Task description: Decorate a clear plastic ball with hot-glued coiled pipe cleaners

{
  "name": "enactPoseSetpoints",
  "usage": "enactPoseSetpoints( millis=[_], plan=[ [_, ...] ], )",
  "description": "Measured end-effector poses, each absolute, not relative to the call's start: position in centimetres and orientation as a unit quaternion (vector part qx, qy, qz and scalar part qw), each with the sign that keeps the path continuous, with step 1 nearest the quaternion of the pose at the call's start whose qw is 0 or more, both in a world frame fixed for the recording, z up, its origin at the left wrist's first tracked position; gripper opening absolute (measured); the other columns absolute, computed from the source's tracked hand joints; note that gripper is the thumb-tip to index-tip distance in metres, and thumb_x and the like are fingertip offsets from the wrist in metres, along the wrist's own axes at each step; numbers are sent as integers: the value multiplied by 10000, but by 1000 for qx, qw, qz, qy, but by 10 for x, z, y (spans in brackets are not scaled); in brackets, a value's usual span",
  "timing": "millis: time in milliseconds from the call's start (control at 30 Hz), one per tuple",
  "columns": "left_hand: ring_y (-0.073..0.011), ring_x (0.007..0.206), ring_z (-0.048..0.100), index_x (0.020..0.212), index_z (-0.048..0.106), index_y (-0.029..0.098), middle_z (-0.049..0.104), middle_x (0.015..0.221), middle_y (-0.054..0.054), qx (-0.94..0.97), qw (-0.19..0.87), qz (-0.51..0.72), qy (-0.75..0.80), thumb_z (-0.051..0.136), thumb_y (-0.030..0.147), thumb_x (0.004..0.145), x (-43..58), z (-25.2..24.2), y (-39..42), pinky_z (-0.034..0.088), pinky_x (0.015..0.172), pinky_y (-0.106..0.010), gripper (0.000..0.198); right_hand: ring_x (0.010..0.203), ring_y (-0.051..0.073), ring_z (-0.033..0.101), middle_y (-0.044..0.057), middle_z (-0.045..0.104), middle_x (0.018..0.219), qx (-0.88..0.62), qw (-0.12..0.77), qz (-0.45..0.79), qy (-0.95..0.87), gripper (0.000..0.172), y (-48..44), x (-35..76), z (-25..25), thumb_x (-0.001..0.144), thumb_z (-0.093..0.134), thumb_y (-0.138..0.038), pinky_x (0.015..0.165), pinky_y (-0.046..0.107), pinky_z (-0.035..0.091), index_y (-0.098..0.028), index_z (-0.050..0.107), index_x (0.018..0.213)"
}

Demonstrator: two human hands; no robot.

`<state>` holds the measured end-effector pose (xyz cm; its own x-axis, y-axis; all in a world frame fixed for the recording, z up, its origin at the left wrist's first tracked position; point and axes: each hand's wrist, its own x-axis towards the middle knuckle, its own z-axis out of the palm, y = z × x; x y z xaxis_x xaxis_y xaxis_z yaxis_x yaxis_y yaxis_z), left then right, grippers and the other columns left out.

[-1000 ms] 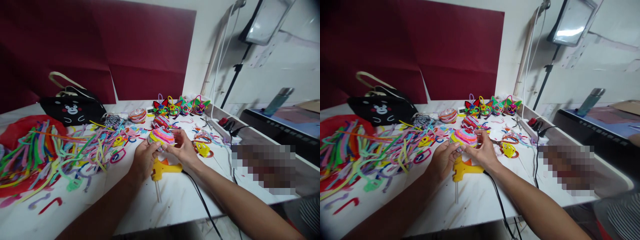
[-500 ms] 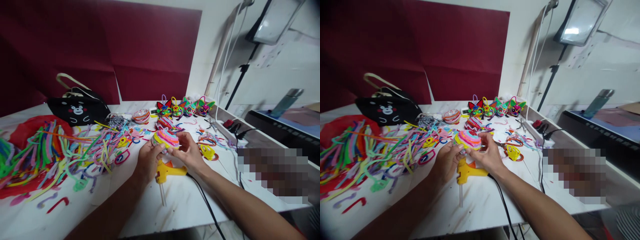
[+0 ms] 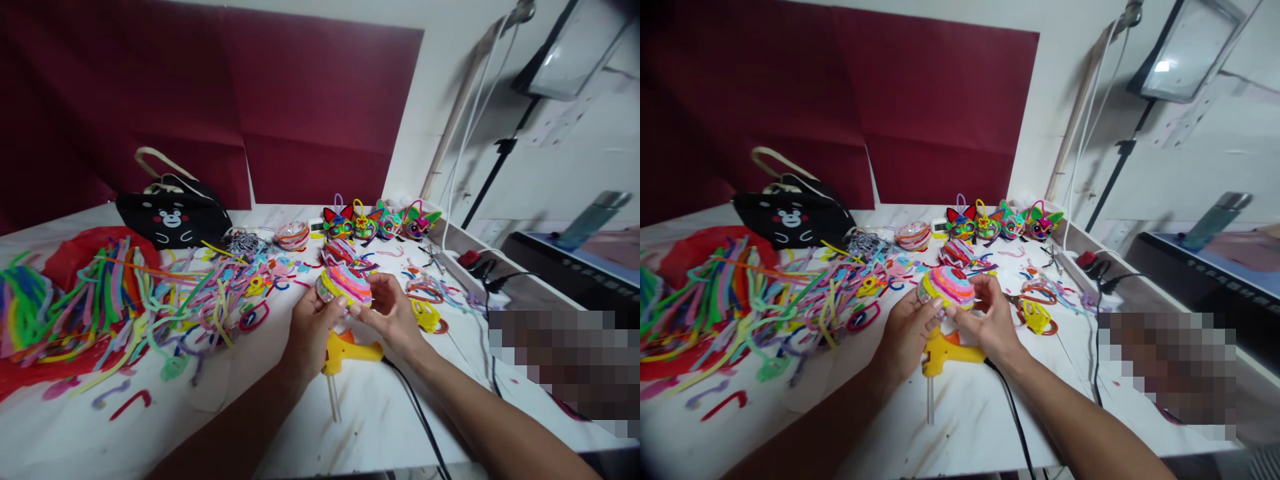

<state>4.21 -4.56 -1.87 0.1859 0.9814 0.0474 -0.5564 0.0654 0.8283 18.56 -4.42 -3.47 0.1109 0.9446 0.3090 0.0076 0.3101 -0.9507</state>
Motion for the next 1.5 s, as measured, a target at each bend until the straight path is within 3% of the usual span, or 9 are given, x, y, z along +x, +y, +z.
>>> enactPoseSetpoints(
  millis=[333, 533, 1033, 1333, 1500],
  plan=[
    [-201, 861, 696, 1059, 633, 151, 734, 1006, -98, 405, 652, 575, 284, 752, 243, 737, 40, -26, -42, 512, 797, -307, 356, 860, 207, 612, 23, 634, 972, -447, 601, 388, -537, 565, -44, 185, -37, 603, 862, -395, 693, 325, 501, -264, 500, 1016],
    [-207, 837, 698, 1063, 622, 149, 737, 995, -97, 404, 650, 564, 311, 763, 239, 715, 39, -24, -40, 527, 714, -284, 387, 860, 205, 613, 23, 638, 983, -454, 604, 374, -537, 567, -42, 184, -38, 601, 863, -393, 708, 321, 501, -267, 501, 1019],
    [-216, 893, 712, 1141, 605, 164, 733, 1040, -90, 390, 667, 564, 293, 728, 153, 717, 39, -19, -35, 561, 729, -282, 441, 964, 200, 616, 34, 636, 1069, -432, 590, 408, -547, 614, -36, 186, -39, 599, 852, -372, 737, 302, 511, -268, 470, 1068],
    [-217, 887, 710, 1120, 590, 143, 736, 992, -83, 389, 663, 566, 296, 730, 134, 679, 40, -20, -35, 555, 719, -275, 463, 977, 198, 628, 42, 638, 1101, -462, 569, 343, -587, 536, -36, 186, -43, 684, 765, -339, 792, 328, 517, -254, 468, 1123],
    [-228, 844, 713, 1089, 582, 132, 737, 956, -86, 373, 663, 568, 314, 756, 159, 635, 42, -18, -37, 556, 714, -298, 487, 1022, 223, 618, 66, 628, 1134, -486, 549, 204, -649, 481, -42, 186, -39, 718, 704, -276, 850, 381, 524, -234, 490, 1146]
  ],
)
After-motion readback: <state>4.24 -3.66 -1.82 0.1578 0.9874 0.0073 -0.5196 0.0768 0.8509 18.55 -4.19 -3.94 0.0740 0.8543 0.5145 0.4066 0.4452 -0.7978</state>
